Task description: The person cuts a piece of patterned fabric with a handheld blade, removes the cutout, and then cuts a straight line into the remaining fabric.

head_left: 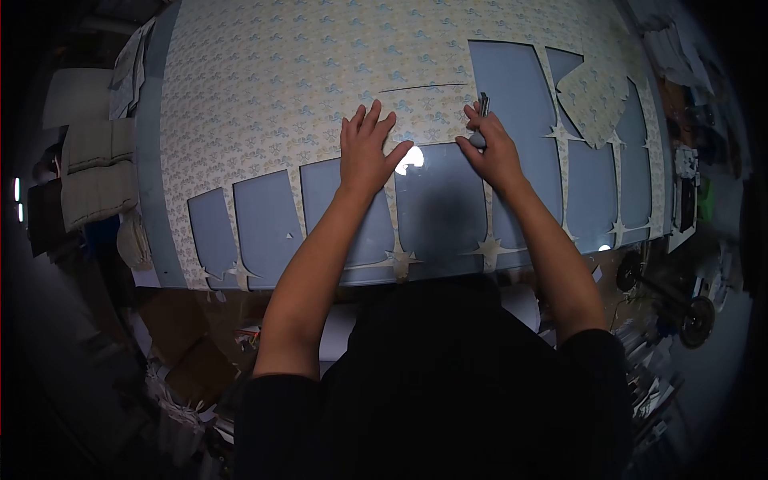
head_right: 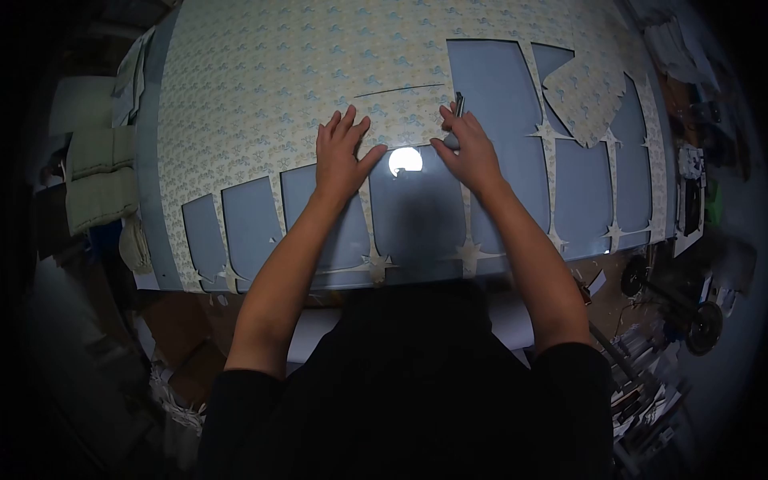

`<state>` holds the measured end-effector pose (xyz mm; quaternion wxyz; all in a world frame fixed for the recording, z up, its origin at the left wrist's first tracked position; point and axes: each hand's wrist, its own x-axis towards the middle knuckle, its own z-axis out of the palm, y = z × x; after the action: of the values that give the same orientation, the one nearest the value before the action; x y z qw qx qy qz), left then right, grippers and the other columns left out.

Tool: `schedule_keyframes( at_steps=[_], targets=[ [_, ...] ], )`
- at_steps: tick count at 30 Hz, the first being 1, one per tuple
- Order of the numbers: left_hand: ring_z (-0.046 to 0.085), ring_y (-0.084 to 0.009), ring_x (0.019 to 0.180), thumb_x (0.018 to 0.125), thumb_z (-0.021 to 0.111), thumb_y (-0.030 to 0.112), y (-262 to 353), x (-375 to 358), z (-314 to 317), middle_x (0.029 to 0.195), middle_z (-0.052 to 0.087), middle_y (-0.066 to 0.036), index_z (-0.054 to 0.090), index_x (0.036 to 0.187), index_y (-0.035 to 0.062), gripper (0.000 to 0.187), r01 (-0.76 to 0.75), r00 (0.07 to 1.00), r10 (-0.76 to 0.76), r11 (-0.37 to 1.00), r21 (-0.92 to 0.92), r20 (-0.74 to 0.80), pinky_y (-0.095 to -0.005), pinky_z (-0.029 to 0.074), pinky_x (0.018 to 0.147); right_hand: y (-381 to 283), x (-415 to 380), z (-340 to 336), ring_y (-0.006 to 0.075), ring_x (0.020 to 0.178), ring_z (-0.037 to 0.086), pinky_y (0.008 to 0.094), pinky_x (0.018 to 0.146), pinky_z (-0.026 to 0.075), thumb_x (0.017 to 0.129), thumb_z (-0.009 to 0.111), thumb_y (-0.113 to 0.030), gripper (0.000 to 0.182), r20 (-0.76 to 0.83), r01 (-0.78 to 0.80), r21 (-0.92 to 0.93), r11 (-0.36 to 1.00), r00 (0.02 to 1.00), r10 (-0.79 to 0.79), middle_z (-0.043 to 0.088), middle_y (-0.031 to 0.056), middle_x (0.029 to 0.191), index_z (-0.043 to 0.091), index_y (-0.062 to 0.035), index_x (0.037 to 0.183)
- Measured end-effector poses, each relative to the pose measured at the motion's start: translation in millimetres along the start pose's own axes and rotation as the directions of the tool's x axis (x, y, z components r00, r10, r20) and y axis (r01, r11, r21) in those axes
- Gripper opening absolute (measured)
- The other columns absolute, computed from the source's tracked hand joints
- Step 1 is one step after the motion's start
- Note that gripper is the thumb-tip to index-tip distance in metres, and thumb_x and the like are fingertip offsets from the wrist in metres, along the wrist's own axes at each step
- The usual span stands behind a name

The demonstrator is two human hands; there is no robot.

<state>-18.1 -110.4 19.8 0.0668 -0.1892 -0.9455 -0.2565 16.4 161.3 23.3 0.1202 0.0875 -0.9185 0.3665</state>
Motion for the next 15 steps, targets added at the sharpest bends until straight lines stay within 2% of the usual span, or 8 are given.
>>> schedule_keyframes(
  at_steps=[1,3,7,9,10,12,14,15],
  targets=[
    [0.037,-0.0402,0.15,0.086,0.08,0.048,0,0,0,0.159,0.049,-0.014,0.068,0.134,0.0122,0.061,-0.002,1.0,0.002,1.0,0.002,0.003,-0.0593,0.02,0.125,-1,-1,-1,0.0323,0.11,0.066,0.0404,0.095,0.055,0.087,0.081,-0.011,0.06,0.001,0.0,-0.004,1.0,1.0,0.0,0.069,0.0148,0.117,0.059,-0.0059,0.142],
    [0.037,-0.0407,0.15,0.086,0.08,0.048,-1,2,-1,0.159,0.049,-0.015,0.068,0.134,0.012,0.061,-0.01,1.0,0.01,1.0,-0.003,0.003,-0.0596,0.02,0.125,-3,-4,-5,0.0294,0.109,0.069,0.0375,0.095,0.056,0.089,0.081,-0.012,0.053,-0.027,-0.095,0.15,0.984,0.995,0.1,0.07,0.0137,0.122,0.061,-0.0054,0.137],
    [0.038,-0.0415,0.149,0.087,0.079,0.046,4,4,-7,0.157,0.05,-0.015,0.069,0.133,0.0111,0.059,-0.006,1.0,0.005,1.0,0.028,0.028,-0.0598,0.021,0.125,-3,-19,-26,0.025,0.103,0.073,0.0351,0.093,0.057,0.09,0.081,-0.015,0.046,-0.054,-0.188,0.202,0.961,0.978,0.203,0.074,0.0131,0.118,0.063,-0.0054,0.131],
    [0.039,-0.042,0.148,0.089,0.078,0.045,8,7,-11,0.156,0.052,-0.014,0.07,0.132,0.011,0.056,0.006,0.999,-0.008,0.998,0.055,0.039,-0.0596,0.022,0.125,-3,-34,-40,0.0221,0.096,0.074,0.033,0.087,0.058,0.088,0.083,-0.016,0.043,-0.132,-0.286,0.231,0.93,0.938,0.321,0.077,0.0124,0.106,0.063,-0.0055,0.125],
    [0.044,-0.0403,0.143,0.089,0.078,0.043,9,12,-12,0.152,0.055,-0.013,0.072,0.127,0.0099,0.051,-0.031,0.999,0.028,0.993,0.113,0.025,-0.0584,0.024,0.124,3,-40,-48,0.0221,0.096,0.074,0.033,0.087,0.058,0.088,0.083,-0.016,0.043,-0.129,-0.287,0.229,0.93,0.938,0.321,0.077,0.0124,0.106,0.063,-0.0055,0.125],
    [0.049,-0.0386,0.138,0.089,0.077,0.04,12,25,-14,0.148,0.058,-0.012,0.074,0.122,0.0088,0.046,-0.064,0.998,0.062,0.983,0.169,0.014,-0.0573,0.026,0.123,17,-50,-62,0.0209,0.091,0.074,0.0331,0.082,0.057,0.089,0.083,-0.019,0.038,-0.032,-0.493,0.201,0.846,0.86,0.509,0.077,0.0115,0.096,0.065,-0.0049,0.119],
    [0.057,-0.0339,0.127,0.089,0.077,0.034,20,50,-19,0.134,0.064,-0.01,0.076,0.111,0.0071,0.034,-0.114,0.981,0.068,0.96,0.256,0.184,-0.0529,0.04,0.116,-4,-36,-80,0.0218,0.09,0.074,0.0327,0.081,0.057,0.089,0.081,-0.02,0.033,-0.062,-0.429,0.172,0.887,0.894,0.445,0.076,0.0118,0.094,0.065,-0.0048,0.115],
    [0.057,-0.0339,0.127,0.089,0.077,0.034,27,64,-20,0.134,0.064,-0.01,0.076,0.111,0.0071,0.034,-0.111,0.981,0.065,0.961,0.253,0.184,-0.0529,0.04,0.116,-15,-28,-87,0.0228,0.089,0.074,0.0324,0.08,0.056,0.09,0.08,-0.02,0.029,-0.093,-0.362,0.142,0.921,0.922,0.376,0.075,0.012,0.093,0.066,-0.0047,0.11]
  ],
)
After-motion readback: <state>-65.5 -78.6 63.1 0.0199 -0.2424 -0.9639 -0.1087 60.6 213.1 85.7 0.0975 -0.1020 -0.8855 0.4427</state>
